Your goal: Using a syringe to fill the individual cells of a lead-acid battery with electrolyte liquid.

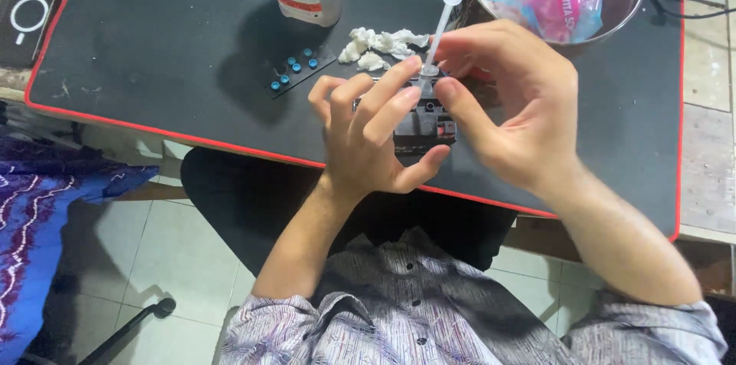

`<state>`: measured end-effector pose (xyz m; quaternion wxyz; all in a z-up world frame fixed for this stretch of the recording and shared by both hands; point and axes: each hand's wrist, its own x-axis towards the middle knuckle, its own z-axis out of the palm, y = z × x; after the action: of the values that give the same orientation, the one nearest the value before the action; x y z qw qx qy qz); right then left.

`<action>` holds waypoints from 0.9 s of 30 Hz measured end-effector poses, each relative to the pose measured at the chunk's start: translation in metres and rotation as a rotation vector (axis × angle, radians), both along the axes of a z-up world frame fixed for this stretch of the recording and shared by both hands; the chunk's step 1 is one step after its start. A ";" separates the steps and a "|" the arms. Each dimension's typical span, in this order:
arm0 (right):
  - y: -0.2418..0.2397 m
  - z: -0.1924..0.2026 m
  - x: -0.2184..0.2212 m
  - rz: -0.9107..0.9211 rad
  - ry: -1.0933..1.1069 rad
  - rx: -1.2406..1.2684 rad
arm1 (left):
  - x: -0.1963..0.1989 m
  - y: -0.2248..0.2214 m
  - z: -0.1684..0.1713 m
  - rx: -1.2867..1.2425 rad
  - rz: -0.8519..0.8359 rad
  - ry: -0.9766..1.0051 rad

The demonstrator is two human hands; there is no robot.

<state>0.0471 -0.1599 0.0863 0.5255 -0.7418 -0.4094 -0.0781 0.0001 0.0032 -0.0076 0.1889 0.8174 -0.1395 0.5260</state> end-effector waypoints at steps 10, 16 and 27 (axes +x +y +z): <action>0.019 -0.001 0.000 -0.076 -0.136 0.131 | -0.002 0.002 0.001 0.013 0.006 0.026; 0.019 -0.006 0.002 -0.045 0.007 0.133 | -0.002 0.003 0.003 -0.008 -0.032 0.004; 0.014 0.016 -0.003 0.112 0.157 0.290 | -0.012 0.022 0.028 -0.212 -0.288 -0.057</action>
<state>0.0442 -0.1457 0.1021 0.6609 -0.6381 -0.3920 -0.0487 -0.0118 0.0249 0.0205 0.3435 0.7493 -0.2040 0.5282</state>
